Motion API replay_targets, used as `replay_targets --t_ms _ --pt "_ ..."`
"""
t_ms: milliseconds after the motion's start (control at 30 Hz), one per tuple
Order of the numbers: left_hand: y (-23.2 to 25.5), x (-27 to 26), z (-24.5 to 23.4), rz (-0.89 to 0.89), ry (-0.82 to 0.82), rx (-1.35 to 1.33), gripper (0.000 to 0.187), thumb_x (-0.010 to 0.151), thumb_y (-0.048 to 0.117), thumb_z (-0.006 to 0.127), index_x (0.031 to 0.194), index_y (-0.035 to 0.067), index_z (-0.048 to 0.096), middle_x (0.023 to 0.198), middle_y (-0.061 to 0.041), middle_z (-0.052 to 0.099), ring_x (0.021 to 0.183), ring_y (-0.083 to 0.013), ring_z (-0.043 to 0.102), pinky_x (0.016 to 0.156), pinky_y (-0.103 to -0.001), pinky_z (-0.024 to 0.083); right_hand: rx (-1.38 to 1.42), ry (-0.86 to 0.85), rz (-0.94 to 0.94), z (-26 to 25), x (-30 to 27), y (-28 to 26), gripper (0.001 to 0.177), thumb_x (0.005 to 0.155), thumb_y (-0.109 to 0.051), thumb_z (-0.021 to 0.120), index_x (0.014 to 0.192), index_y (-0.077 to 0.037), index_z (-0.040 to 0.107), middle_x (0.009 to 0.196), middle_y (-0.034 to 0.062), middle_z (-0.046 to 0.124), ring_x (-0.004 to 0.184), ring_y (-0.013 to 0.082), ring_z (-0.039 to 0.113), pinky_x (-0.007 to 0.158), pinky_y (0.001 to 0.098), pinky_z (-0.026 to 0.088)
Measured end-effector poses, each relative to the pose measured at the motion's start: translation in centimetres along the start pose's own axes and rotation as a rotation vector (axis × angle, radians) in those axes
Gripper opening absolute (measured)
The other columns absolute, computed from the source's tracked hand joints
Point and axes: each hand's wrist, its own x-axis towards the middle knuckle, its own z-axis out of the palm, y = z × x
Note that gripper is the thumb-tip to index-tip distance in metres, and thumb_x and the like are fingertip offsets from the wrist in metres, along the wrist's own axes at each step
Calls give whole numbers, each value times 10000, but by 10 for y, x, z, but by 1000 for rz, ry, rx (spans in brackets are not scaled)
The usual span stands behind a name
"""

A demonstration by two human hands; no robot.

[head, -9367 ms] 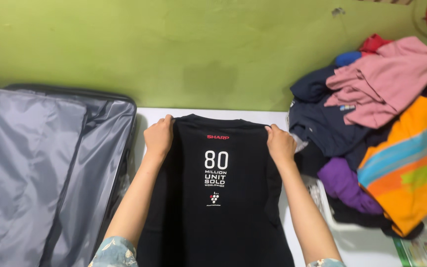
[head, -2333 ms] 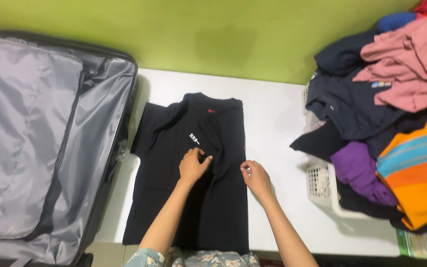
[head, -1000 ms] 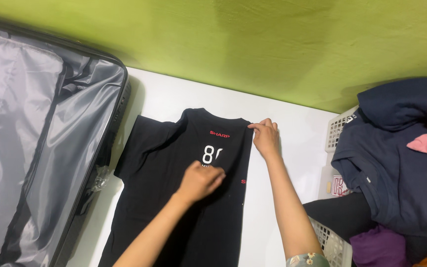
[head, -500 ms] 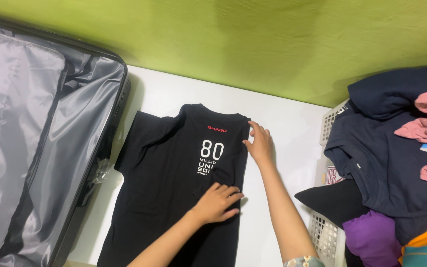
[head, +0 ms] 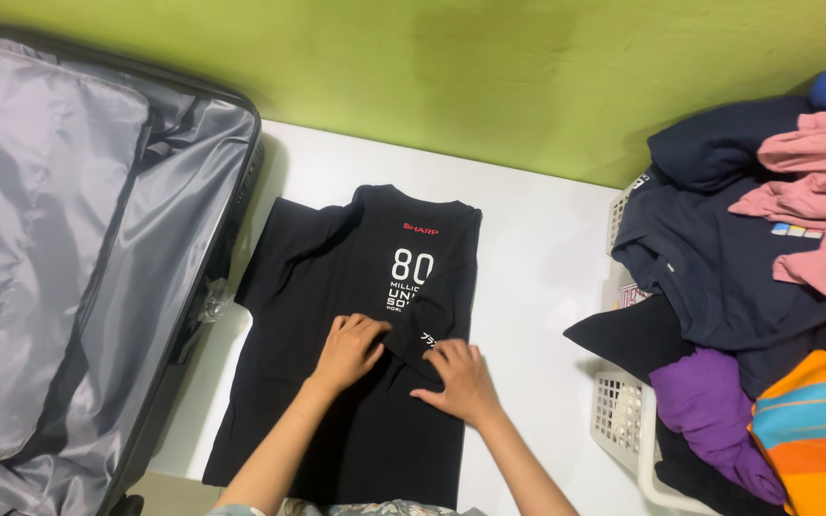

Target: The person folds a black t-shirt, a pink t-shirt, and a black t-shirt with a graphic on a white table. Each shirt is folded into a compact rectangle and placed into an open suitcase.

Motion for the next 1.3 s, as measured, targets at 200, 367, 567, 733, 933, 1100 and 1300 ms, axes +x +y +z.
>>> replay_targets --t_ms 200,367,567,733,933,1100,1300 --pt "12 -13 -1 180 198 145 203 773 136 763 956 126 677 959 23 661 912 -195 633 882 -388 456 -176 167 37 16 -23 3 220 833 -83 729 1044 -100 672 1076 21 665 1091 215 617 885 381 458" --pt "24 -33 -20 476 217 203 233 734 143 748 953 132 668 1039 -11 672 970 -202 626 883 -423 451 -172 204 136 11 -37 2 194 836 -25 702 1010 -108 681 1049 -4 671 1075 194 628 880 367 466" --pt "12 -57 6 370 41 161 166 833 123 729 995 107 695 1000 -13 654 941 -211 609 907 -391 459 -182 178 197 16 -50 0 195 837 -22 704 1006 -118 700 1036 -17 676 1067 185 635 882 375 469" --pt "15 -60 17 211 -16 98 98 836 144 725 916 102 688 910 -19 638 873 -214 602 864 -380 441 -179 197 240 21 -55 -7 174 839 -28 687 989 -113 709 1060 -12 673 1096 188 622 941 399 455" --pt "6 -48 -7 -53 108 91 139 873 200 715 986 124 690 1034 -29 642 1038 -240 587 929 -424 407 -232 169 304 29 -48 -19 235 785 -66 664 1009 -111 720 1157 22 663 1228 232 559 1066 501 377" --pt "-38 -47 -20 -428 428 216 389 813 218 726 1186 136 648 1391 -189 507 1339 -376 424 1025 -511 334 -156 102 189 46 -20 -39 368 892 -196 685 1243 -96 642 1352 96 585 1384 307 450 1137 535 313" --pt "-107 -41 -8 -876 555 175 499 843 281 731 1313 186 593 1425 -286 457 1331 -453 380 1024 -606 274 -125 -41 125 79 28 -65 469 907 -240 682 1340 -99 569 1441 118 512 1448 318 363 1179 567 238"
